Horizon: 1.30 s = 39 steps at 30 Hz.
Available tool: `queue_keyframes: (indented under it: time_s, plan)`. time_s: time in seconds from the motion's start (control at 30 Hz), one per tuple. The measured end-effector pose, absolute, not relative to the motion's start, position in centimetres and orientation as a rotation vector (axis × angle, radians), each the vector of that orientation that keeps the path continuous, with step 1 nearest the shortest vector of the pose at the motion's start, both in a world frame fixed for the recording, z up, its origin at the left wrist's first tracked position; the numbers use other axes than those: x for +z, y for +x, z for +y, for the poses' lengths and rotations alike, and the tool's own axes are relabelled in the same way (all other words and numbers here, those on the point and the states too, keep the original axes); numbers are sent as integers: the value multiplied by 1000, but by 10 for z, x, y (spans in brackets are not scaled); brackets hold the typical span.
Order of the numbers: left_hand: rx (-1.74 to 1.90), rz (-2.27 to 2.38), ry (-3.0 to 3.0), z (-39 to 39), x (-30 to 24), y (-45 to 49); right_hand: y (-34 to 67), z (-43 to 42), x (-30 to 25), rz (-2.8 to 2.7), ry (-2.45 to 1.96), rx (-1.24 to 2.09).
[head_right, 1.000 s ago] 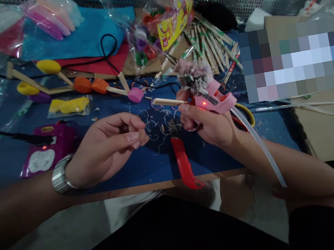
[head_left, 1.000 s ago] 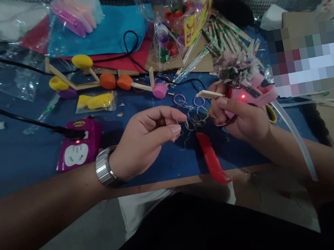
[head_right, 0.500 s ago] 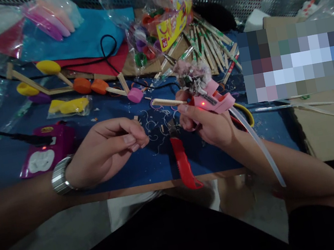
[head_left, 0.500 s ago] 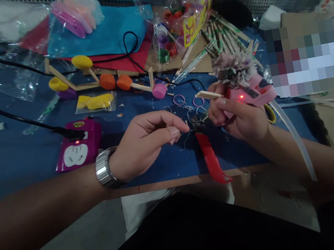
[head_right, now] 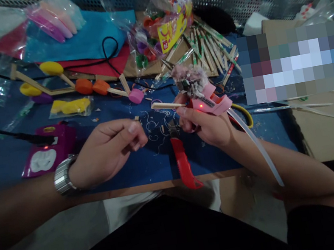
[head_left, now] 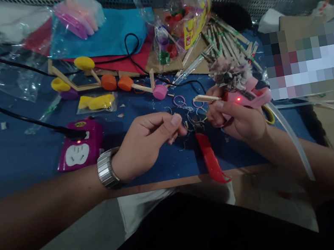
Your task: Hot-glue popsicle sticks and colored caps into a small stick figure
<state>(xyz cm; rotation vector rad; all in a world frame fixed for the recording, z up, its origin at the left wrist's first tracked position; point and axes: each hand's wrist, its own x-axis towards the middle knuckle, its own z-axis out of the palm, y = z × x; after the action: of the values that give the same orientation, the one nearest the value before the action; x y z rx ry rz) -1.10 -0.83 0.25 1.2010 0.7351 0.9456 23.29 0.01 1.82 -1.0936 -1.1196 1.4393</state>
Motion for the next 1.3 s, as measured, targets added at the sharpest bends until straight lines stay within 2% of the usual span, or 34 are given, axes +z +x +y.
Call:
queue_keyframes:
  time_s: [0.47,0.63,0.9,1.1,1.3]
  plan:
    - [951,713,1214,-8,5,-4,229,-4,17,-1261,-1201,1660]
    - [1019,736,1263,-7,3,-5,217,-5,26,-1161,-1226,1627]
    - [1109,726,1177,-4,1,-4,213,-2,27,-1290,-1204,1582]
    - [991,548,900,-7,0,-3,222,7,12,-1432,-1111,1481]
    - [782,568,901,-10,6,-5,233,0,5,-1509,-1123,1419]
